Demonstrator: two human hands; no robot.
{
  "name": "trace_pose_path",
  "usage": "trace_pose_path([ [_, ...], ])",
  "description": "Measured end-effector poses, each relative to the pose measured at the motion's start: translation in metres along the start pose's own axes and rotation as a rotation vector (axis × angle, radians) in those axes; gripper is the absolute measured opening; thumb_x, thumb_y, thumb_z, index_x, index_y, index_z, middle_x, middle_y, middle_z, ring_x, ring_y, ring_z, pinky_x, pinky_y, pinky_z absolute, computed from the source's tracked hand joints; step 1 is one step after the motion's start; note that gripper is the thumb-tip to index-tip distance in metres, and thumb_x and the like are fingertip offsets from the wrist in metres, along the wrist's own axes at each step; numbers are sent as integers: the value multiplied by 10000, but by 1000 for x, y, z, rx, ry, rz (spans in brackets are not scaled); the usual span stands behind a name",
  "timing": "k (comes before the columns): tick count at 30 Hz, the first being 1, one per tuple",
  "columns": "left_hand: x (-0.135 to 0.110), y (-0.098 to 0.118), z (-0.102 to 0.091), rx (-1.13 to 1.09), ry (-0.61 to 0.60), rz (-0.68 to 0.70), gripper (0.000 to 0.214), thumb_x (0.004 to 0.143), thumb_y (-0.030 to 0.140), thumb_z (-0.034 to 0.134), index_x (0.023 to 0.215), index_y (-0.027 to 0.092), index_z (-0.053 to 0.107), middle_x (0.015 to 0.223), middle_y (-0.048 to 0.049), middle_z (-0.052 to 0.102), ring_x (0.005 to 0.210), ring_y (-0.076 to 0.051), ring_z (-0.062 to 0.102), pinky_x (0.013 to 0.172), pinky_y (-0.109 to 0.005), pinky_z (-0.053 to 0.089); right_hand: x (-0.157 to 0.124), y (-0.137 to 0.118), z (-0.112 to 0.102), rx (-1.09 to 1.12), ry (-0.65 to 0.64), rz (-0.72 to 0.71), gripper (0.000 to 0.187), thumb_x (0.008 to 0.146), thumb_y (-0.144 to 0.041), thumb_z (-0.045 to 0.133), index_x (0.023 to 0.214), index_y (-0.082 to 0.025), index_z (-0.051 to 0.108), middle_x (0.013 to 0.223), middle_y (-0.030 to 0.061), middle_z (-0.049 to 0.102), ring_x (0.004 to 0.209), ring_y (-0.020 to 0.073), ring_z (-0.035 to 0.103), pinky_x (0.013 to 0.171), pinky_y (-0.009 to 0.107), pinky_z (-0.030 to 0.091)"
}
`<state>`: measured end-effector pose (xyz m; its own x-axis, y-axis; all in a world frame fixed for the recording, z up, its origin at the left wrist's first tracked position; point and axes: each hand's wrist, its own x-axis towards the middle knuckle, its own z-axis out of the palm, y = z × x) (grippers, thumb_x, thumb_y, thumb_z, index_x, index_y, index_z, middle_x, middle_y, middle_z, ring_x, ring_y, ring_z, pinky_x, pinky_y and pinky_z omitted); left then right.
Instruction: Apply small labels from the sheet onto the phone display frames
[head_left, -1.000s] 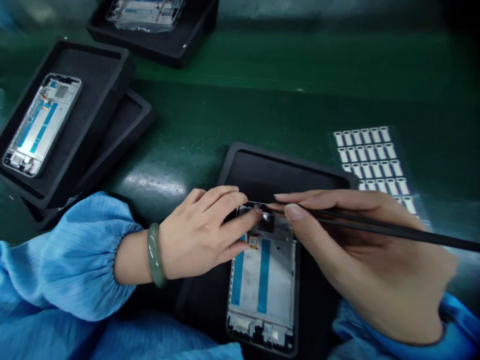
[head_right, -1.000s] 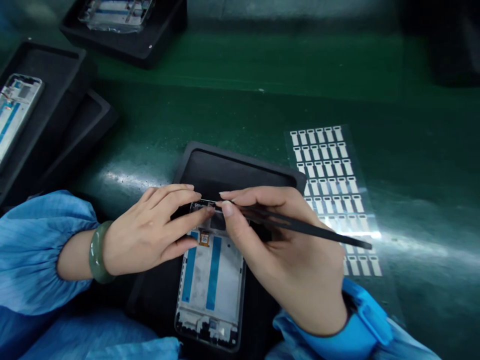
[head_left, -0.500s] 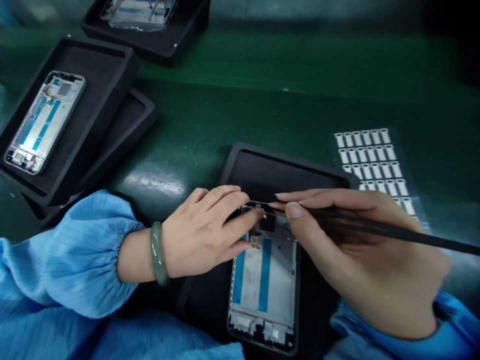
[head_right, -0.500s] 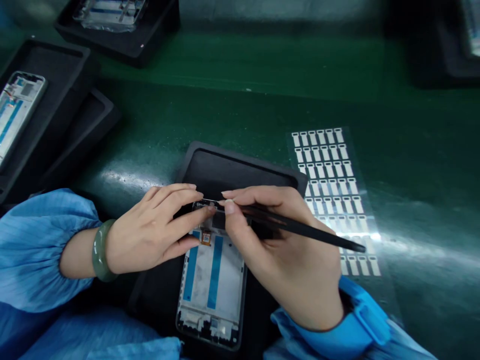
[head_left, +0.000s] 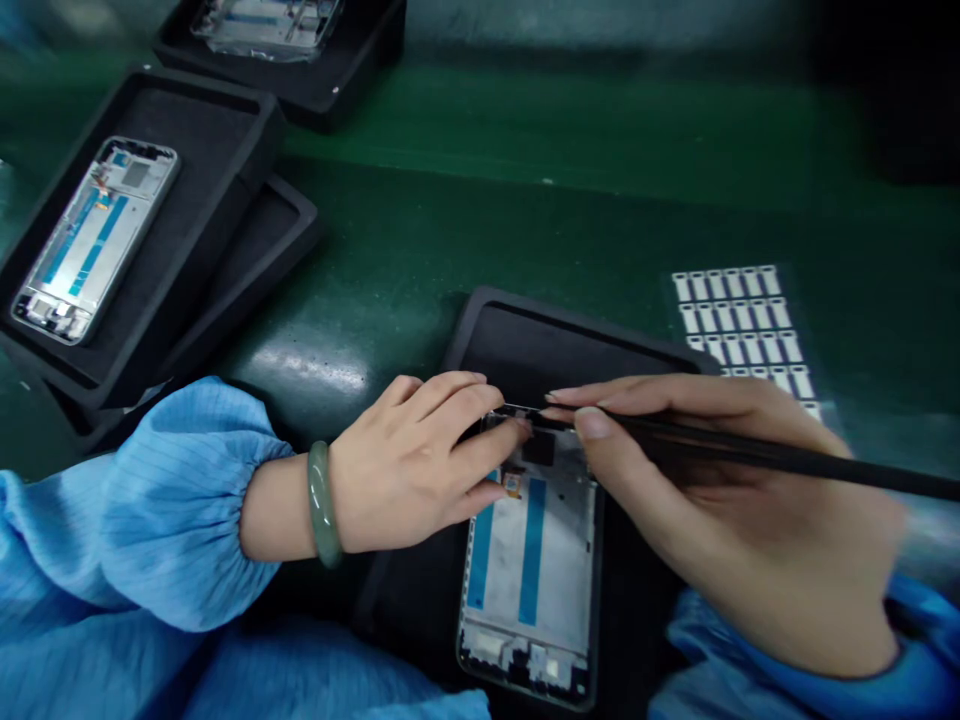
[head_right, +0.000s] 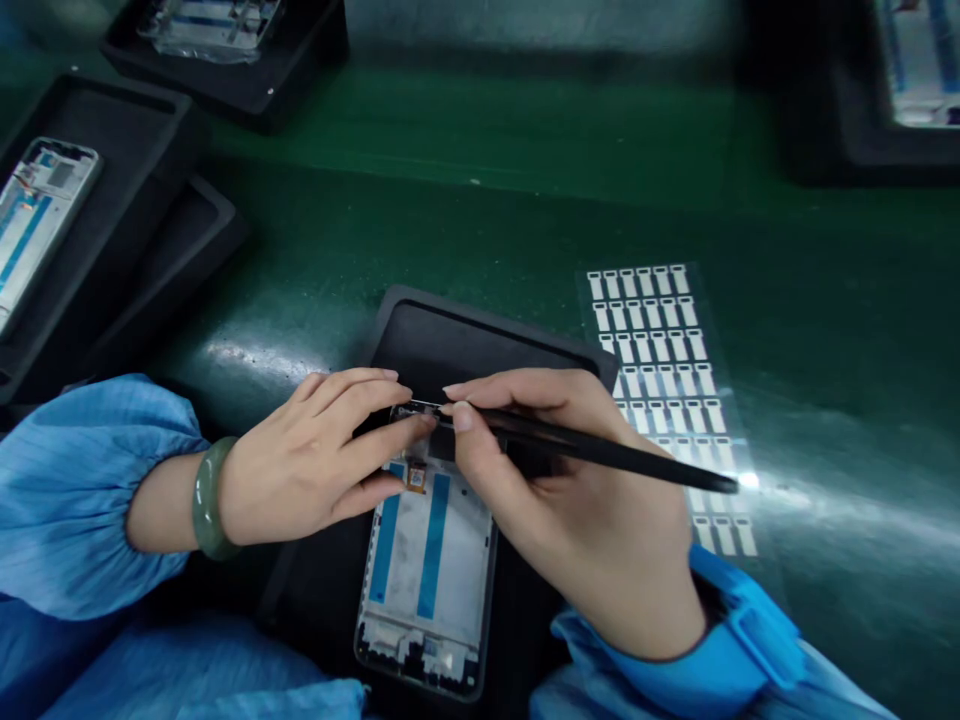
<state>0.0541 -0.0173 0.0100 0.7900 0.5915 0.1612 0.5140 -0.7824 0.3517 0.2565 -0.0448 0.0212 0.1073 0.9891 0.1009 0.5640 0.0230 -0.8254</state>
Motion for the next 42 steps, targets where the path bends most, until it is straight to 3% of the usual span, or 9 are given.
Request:
trace_pose_path([
  [37, 1, -1, 1, -10, 23, 6, 378, 988, 397, 462, 1244, 141, 570, 1227, -127, 611, 1242, -279, 503, 837, -389, 481, 7, -5, -2, -184, -61, -111, 103, 848, -343, 642, 932, -287, 625, 898, -7, 705, 808, 183, 700, 684, 357, 566],
  [42, 0, -1, 0, -11, 12, 6, 372, 998, 374, 442, 1259, 141, 566, 1233, -129, 609, 1247, -277, 501, 841, -390, 478, 4, 2, 0, -32, -25, -25, 118, 822, -318, 682, 916, -263, 635, 906, 9, 720, 823, 191, 717, 730, 379, 596],
])
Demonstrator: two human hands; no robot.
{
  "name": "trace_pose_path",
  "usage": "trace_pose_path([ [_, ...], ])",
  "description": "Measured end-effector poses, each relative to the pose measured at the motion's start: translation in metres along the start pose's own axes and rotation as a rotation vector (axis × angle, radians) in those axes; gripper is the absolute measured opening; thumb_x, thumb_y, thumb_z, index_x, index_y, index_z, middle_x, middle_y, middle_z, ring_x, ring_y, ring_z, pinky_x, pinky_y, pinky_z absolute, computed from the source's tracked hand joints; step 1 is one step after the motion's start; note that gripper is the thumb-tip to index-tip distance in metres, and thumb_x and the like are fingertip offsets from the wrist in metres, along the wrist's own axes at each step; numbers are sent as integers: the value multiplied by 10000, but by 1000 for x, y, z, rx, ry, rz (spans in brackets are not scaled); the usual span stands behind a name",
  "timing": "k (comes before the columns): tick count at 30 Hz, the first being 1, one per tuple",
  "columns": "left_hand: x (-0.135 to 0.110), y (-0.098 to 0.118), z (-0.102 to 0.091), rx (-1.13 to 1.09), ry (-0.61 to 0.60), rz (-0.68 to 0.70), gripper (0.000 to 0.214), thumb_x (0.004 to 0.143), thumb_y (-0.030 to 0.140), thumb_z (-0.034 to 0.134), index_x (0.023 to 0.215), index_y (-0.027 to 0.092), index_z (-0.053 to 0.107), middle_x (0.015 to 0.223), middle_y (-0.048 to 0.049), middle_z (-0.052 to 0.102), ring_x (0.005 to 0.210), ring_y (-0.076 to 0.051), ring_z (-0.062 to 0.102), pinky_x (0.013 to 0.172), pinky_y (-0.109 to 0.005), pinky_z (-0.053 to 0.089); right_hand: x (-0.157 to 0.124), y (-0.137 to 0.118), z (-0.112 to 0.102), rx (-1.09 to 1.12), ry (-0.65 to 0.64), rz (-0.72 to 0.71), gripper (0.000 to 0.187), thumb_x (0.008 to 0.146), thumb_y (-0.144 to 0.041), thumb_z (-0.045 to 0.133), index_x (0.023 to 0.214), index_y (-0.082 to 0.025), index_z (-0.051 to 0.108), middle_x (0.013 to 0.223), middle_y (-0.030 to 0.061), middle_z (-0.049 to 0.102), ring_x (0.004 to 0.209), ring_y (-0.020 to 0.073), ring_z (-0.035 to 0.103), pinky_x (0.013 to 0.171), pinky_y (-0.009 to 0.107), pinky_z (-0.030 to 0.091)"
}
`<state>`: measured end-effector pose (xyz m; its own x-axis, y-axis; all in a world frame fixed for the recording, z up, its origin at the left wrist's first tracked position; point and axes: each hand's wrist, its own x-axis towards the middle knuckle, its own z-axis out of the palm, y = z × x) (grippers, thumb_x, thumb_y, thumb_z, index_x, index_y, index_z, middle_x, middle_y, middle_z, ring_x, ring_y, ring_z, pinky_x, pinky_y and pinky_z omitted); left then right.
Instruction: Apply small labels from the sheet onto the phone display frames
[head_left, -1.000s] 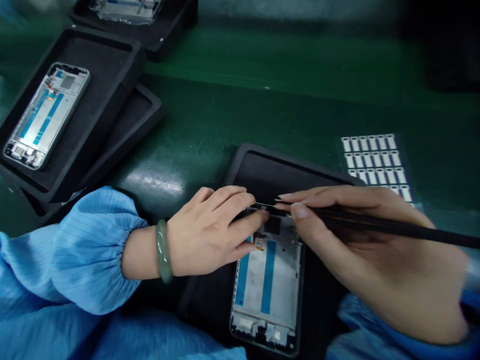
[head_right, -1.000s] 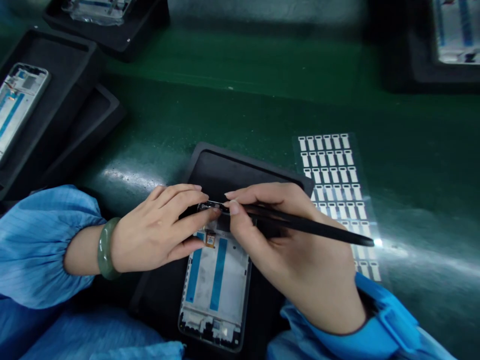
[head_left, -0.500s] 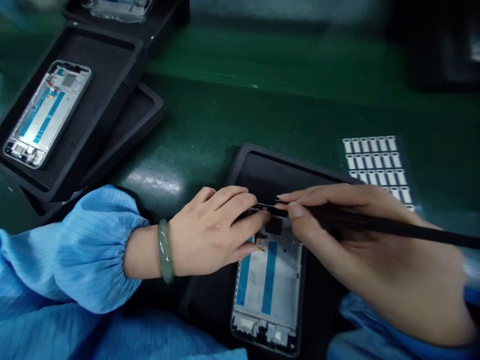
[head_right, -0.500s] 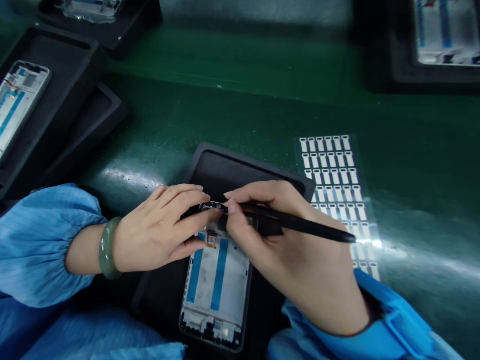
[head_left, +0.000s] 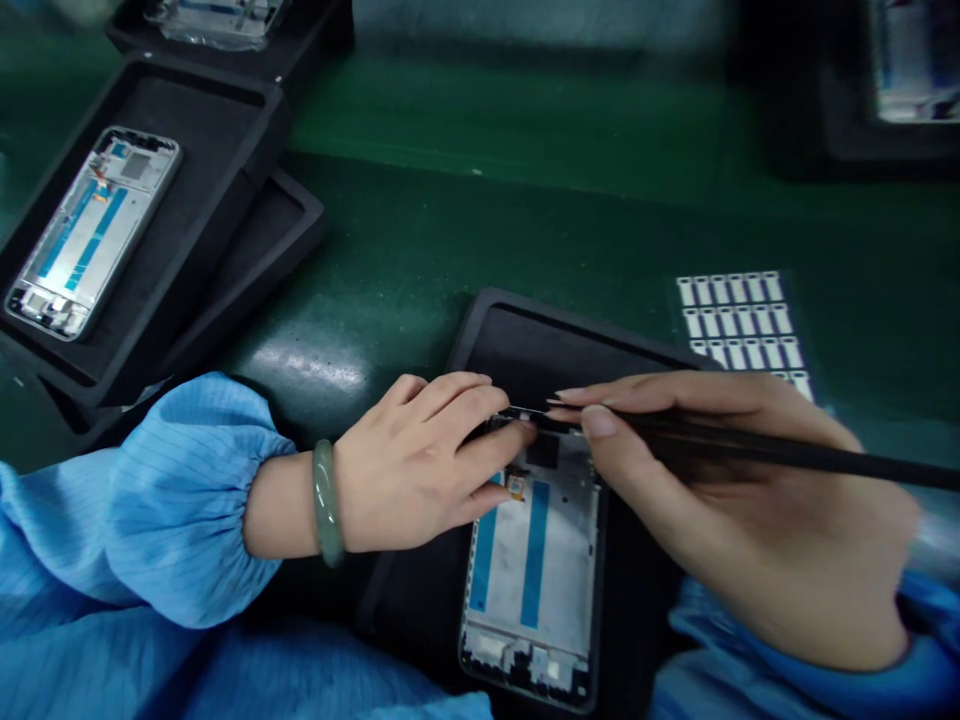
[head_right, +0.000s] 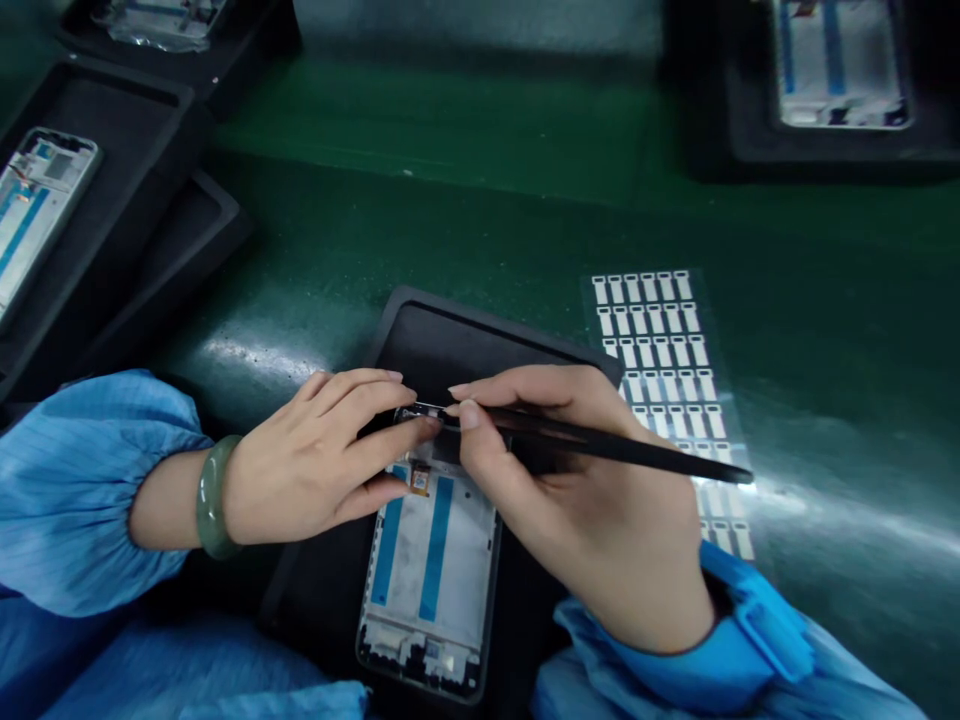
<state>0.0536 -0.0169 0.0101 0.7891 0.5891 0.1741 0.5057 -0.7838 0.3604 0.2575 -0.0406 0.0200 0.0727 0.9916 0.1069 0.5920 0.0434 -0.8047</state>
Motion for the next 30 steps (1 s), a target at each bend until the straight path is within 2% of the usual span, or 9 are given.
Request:
trace_pose_path([
  [8, 1, 0, 0, 4, 6, 3, 357, 1000, 369, 435, 1237, 141, 574, 1221, -132, 616, 1241, -277, 505, 819, -377, 473, -2, 5, 2, -42, -7, -35, 113, 824, -326, 671, 917, -270, 639, 908, 9, 723, 827, 193, 719, 710, 375, 598],
  [14, 1, 0, 1, 4, 6, -3, 379, 993, 405, 449, 1237, 142, 571, 1236, -128, 611, 1242, -281, 501, 822, -386, 478, -3, -6, 3, -247, 10, -215, 91, 849, -257, 644, 931, -277, 612, 899, -10, 716, 816, 166, 708, 650, 307, 570],
  [20, 1, 0, 0, 8, -4, 3, 359, 1000, 368, 430, 1245, 142, 566, 1216, -129, 613, 1239, -279, 504, 812, -377, 480, 0, 2, 4, 23, 34, -30, 85, 816, -294, 690, 866, -254, 634, 892, 19, 728, 813, 186, 722, 703, 354, 613],
  [24, 1, 0, 0, 12, 3, 4, 350, 999, 363, 428, 1231, 143, 571, 1212, -129, 612, 1233, -282, 507, 807, -380, 479, 0, 6, 6, 71, 22, -43, 72, 816, -270, 690, 857, -246, 637, 893, 20, 725, 825, 177, 721, 730, 349, 611],
  [30, 1, 0, 0, 12, -6, 0, 350, 996, 367, 438, 1234, 146, 569, 1216, -129, 610, 1245, -287, 498, 817, -385, 478, -3, 7, 7, 30, 23, -65, 86, 825, -269, 683, 895, -254, 634, 920, 14, 720, 852, 185, 717, 767, 379, 599],
])
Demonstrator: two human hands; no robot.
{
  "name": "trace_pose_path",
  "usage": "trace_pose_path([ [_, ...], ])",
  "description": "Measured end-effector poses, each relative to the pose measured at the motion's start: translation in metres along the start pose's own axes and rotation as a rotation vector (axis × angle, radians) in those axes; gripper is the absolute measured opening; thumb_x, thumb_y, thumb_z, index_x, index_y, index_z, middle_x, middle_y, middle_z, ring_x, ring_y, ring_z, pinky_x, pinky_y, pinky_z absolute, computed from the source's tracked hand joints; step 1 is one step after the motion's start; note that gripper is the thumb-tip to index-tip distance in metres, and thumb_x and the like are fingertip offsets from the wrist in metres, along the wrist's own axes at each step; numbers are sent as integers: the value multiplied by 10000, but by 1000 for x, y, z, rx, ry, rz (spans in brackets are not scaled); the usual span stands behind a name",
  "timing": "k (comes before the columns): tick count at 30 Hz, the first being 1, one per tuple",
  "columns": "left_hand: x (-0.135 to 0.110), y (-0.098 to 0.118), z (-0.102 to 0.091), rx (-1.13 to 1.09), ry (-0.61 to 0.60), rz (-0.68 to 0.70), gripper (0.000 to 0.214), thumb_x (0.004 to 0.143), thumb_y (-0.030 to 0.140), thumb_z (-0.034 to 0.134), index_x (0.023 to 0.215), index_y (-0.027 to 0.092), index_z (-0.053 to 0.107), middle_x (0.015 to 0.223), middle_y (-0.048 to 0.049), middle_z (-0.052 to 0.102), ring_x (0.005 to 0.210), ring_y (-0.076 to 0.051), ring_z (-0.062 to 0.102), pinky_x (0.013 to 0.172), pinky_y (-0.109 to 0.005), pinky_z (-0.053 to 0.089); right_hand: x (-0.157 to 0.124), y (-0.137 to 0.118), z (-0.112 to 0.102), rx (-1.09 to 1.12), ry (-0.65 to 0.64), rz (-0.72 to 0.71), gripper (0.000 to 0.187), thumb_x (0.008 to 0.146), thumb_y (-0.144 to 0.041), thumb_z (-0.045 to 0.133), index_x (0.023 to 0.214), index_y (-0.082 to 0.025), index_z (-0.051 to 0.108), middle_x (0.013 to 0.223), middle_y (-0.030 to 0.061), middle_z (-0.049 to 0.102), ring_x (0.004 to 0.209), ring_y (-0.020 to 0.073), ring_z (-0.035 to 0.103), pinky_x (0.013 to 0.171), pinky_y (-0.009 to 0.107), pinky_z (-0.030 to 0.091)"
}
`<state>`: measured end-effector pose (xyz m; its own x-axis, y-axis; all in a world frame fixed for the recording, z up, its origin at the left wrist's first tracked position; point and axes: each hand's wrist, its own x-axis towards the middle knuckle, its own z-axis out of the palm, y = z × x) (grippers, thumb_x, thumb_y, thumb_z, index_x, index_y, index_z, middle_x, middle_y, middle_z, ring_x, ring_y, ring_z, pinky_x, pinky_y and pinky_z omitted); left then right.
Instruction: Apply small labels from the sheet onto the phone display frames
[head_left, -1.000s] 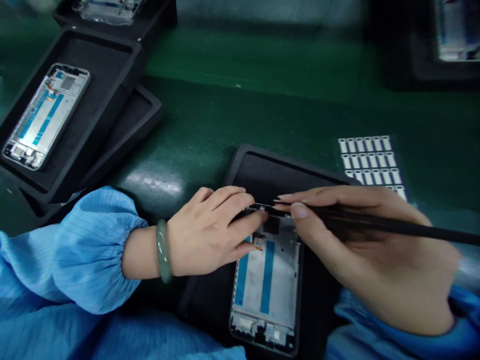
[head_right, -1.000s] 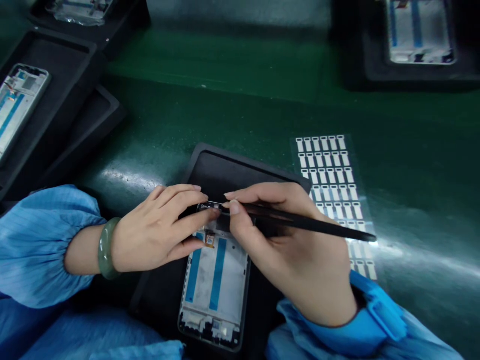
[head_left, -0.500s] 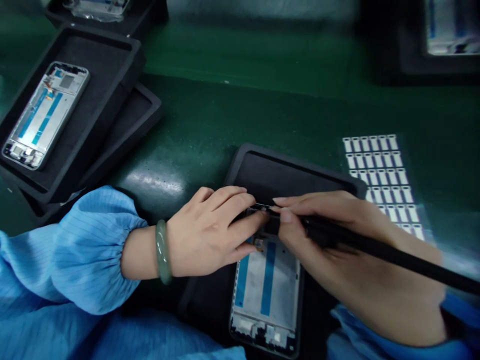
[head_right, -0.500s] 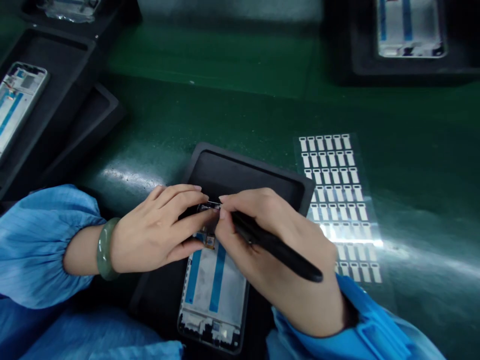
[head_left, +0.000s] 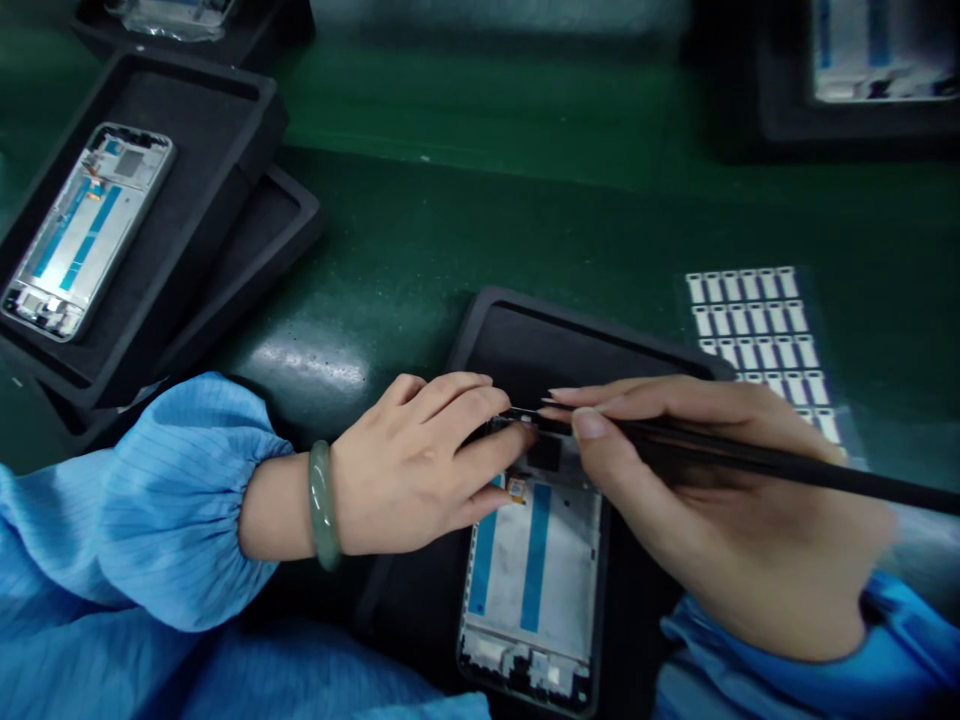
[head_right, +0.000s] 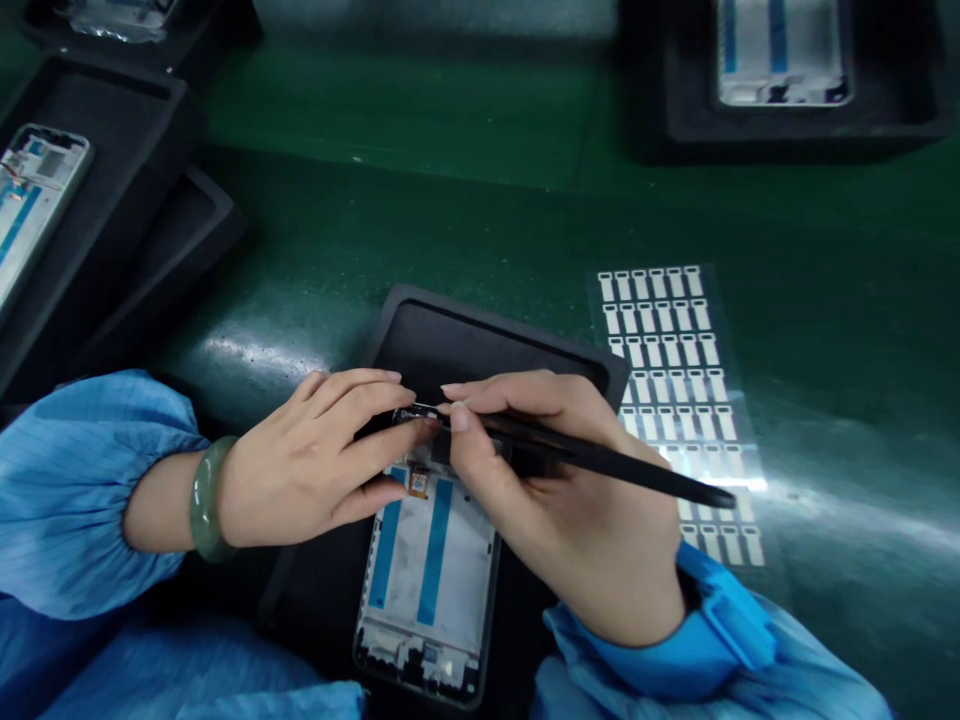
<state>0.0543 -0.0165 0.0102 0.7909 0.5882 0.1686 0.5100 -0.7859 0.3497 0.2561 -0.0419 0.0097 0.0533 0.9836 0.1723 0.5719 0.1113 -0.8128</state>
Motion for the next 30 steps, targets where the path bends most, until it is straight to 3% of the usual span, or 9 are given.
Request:
trace_pose_path([
  [4, 0, 0, 0, -7, 6, 3, 351, 1003, 375, 423, 1222, 146, 575, 1211, -128, 616, 1239, -284, 504, 817, -385, 476, 1, -2, 0, -36, -19, -13, 121, 832, -275, 679, 938, -254, 624, 929, 10, 716, 856, 179, 713, 748, 363, 600],
  [10, 0, -1, 1, -1, 34, 13, 358, 1015, 393, 386, 1194, 153, 584, 1199, -133, 623, 1220, -285, 522, 800, -390, 477, 10, -8, 0, -204, -40, -155, 75, 865, -285, 633, 933, -255, 620, 893, -2, 703, 800, 145, 703, 683, 278, 598],
  [16, 1, 0, -1, 28, 8, 21, 355, 1010, 383, 404, 1205, 147, 583, 1209, -130, 615, 1225, -289, 520, 808, -391, 486, 10, -15, 3, -198, 49, -59, 97, 839, -290, 671, 881, -238, 601, 818, -27, 679, 635, 105, 667, 500, 214, 536],
  [25, 1, 0, -1, 41, 1, 28, 370, 999, 364, 435, 1250, 123, 561, 1197, -136, 616, 1218, -292, 524, 817, -392, 488, 5, -5, -4, -135, 30, 47, 159, 827, -381, 663, 909, -251, 619, 869, 5, 703, 744, 184, 710, 642, 355, 590],
  [30, 1, 1, -1, 30, -5, 24, 374, 1002, 373, 430, 1245, 123, 564, 1199, -134, 619, 1229, -293, 518, 821, -397, 489, 6, -10, -3, -174, 13, -12, 130, 842, -330, 656, 918, -236, 607, 871, 3, 697, 735, 164, 704, 640, 318, 587],
])
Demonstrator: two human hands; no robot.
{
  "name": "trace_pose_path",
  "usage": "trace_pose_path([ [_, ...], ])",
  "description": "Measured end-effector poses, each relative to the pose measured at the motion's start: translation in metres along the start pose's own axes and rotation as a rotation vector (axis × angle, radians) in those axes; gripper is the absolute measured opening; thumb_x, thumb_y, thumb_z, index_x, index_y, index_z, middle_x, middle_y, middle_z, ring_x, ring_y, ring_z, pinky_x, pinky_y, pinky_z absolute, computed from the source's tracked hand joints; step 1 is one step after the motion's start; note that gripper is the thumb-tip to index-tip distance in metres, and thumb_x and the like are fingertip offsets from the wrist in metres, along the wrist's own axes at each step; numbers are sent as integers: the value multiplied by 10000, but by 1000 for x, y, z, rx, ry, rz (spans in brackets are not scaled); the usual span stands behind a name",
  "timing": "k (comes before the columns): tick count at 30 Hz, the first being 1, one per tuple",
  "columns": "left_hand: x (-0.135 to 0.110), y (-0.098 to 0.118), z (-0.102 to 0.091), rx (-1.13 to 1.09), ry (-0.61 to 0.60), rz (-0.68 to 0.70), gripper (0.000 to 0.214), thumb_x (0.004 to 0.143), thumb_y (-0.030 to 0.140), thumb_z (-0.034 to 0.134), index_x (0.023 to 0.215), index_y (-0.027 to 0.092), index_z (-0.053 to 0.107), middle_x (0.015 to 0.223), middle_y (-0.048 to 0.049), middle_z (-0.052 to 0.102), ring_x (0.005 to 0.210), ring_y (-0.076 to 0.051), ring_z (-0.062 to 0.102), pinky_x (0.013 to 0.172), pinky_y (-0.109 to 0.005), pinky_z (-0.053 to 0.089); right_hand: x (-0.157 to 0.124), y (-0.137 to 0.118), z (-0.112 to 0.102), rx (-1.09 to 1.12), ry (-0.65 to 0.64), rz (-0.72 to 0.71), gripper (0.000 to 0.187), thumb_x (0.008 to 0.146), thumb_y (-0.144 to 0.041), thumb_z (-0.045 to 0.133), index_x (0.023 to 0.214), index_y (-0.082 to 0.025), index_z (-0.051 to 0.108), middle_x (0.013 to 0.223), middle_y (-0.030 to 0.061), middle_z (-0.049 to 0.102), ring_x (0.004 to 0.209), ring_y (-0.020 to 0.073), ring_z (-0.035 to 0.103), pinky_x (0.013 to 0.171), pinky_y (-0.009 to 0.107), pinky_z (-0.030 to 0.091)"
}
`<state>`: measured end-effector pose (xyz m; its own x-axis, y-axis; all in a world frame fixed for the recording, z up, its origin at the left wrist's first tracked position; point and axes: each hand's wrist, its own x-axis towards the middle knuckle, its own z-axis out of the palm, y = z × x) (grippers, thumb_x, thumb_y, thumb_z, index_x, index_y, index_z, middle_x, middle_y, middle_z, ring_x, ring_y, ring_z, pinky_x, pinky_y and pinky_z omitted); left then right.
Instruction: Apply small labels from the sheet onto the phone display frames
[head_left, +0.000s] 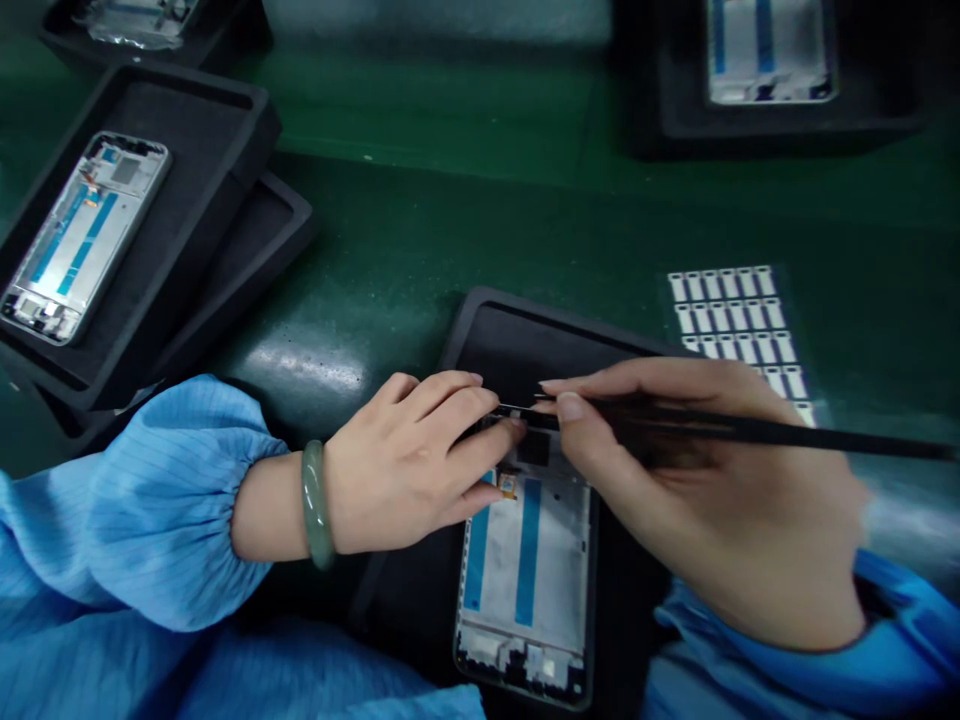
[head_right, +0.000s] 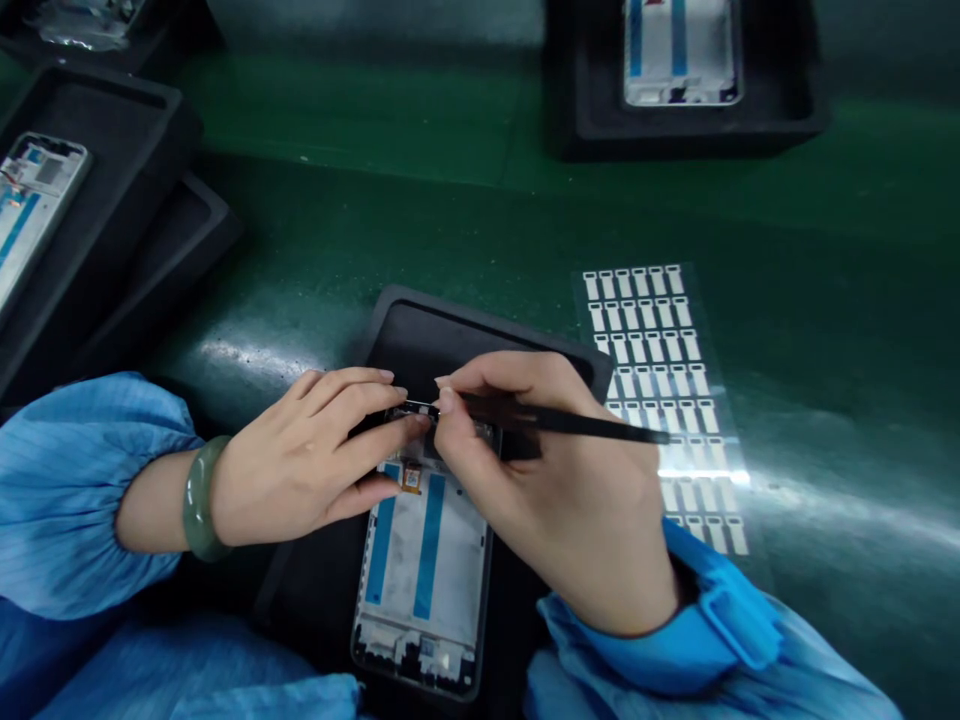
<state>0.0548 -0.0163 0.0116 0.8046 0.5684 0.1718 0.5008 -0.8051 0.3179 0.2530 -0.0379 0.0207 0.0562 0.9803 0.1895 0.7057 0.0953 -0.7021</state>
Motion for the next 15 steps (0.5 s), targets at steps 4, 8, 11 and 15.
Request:
trace_pose_path([
  [4, 0, -1, 0, -3, 14, 5, 378, 1006, 386, 415, 1225, 124, 577, 1187, -140, 624, 1220, -292, 528, 808, -393, 492, 1, -2, 3, -147, -6, -204, 76, 858, -257, 624, 924, -249, 587, 861, -5, 685, 738, 152, 694, 646, 283, 576],
  [8, 0, -1, 1, 14, 28, 2, 377, 1005, 396, 410, 1220, 137, 579, 1196, -143, 621, 1213, -290, 532, 807, -396, 497, -1, -1, 4, -238, -42, -334, 85, 868, -207, 595, 931, -261, 584, 868, 2, 675, 784, 153, 682, 672, 273, 572],
  [11, -1, -2, 2, 21, 5, -1, 378, 992, 404, 446, 1242, 148, 569, 1208, -133, 614, 1217, -291, 526, 813, -395, 499, -1, 3, -1, -107, 48, -220, 84, 844, -232, 646, 913, -251, 603, 843, 0, 680, 764, 161, 684, 660, 301, 568],
  [15, 0, -3, 2, 29, 4, 10, 373, 969, 400, 495, 1242, 157, 568, 1202, -129, 611, 1197, -294, 533, 807, -398, 498, 2, 6, -10, 87, 323, -4, 105, 794, -254, 716, 849, -215, 636, 834, 38, 689, 739, 191, 706, 617, 332, 572],
])
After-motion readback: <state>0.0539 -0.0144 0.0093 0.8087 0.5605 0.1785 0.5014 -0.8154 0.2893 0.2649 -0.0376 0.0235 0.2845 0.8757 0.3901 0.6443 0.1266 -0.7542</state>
